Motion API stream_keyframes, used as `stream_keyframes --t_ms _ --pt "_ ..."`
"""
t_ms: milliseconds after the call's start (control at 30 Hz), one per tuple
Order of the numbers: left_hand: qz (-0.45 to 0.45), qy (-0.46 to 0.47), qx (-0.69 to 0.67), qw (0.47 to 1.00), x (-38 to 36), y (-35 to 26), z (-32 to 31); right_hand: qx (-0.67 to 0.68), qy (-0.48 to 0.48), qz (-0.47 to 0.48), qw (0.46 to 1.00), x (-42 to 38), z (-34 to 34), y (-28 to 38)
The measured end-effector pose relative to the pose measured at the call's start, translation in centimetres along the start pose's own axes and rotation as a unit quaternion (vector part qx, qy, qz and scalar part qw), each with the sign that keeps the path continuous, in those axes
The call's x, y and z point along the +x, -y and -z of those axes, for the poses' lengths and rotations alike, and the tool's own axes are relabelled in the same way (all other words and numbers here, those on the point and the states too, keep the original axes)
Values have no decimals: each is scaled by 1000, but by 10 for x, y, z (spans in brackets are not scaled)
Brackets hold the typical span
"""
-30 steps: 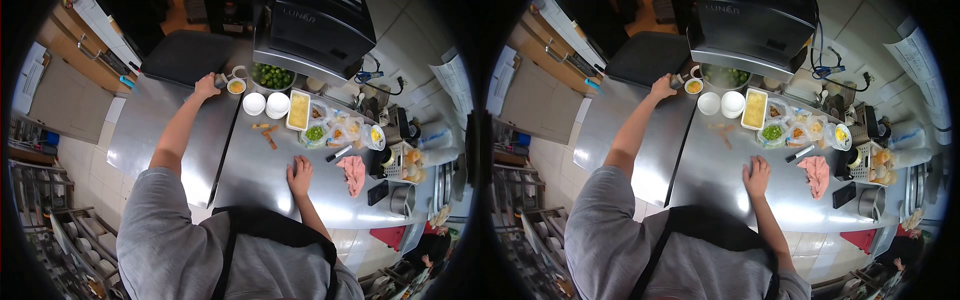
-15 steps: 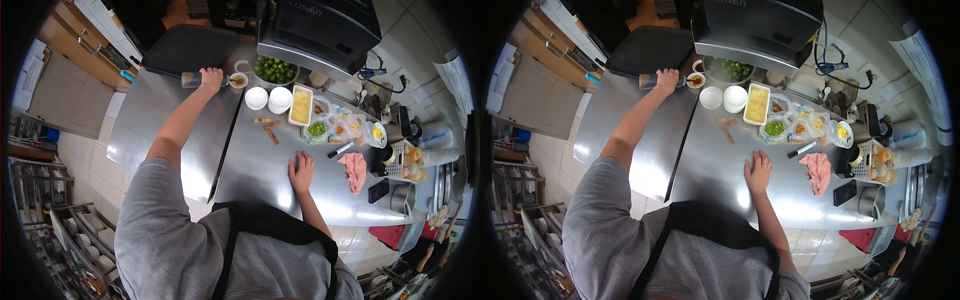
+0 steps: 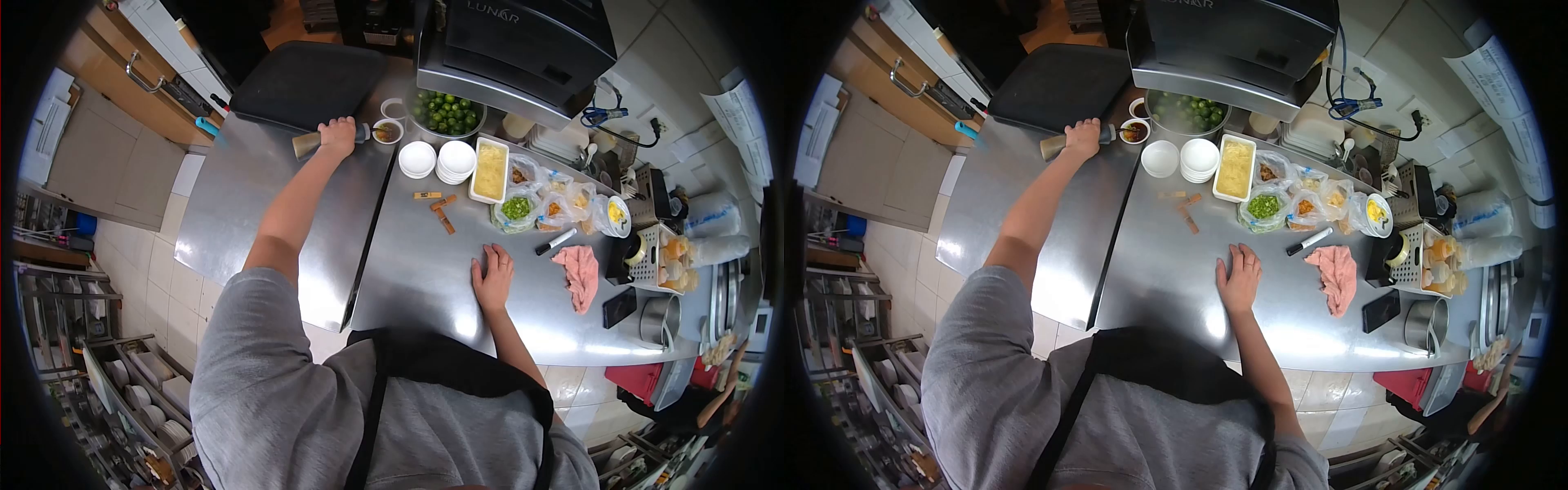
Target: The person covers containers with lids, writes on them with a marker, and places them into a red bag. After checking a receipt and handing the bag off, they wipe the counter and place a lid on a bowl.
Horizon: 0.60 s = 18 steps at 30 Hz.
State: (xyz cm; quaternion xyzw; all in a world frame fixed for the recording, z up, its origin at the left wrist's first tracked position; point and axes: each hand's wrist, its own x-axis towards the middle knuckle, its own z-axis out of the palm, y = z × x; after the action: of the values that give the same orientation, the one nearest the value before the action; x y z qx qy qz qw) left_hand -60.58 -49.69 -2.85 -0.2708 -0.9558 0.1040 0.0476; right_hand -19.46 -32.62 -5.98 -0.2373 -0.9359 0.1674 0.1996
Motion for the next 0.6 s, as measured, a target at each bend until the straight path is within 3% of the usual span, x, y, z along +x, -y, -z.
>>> stream_keyframes --t_ms 100,167,200,267,300,367,433,500,533,600 --pt "15 7 -69 997 -9 5 9 -3 -3 2 1000 0 0 0" --pt "49 4 -227 973 -16 10 21 -5 -6 0 1000 -1 1 1" --pt "46 5 -226 973 -20 15 28 1 -11 6 1000 -1 2 1" --pt "51 -17 -422 905 -26 27 37 5 -20 5 1000 -1 5 1" --pt "43 -74 -454 887 -31 31 37 36 -18 8 999 0 9 2" --pt "37 -60 -611 789 -42 40 42 63 -29 1 998 10 16 0" --pt "10 -76 -651 756 -63 41 70 202 -71 28 976 38 22 -6" --pt "28 -52 -680 731 -82 37 97 199 -122 66 970 101 50 11" --pt "22 -50 -678 733 -90 33 113 192 -159 96 964 140 51 6" --pt "88 26 -619 780 -101 25 145 163 -180 24 970 210 52 2"
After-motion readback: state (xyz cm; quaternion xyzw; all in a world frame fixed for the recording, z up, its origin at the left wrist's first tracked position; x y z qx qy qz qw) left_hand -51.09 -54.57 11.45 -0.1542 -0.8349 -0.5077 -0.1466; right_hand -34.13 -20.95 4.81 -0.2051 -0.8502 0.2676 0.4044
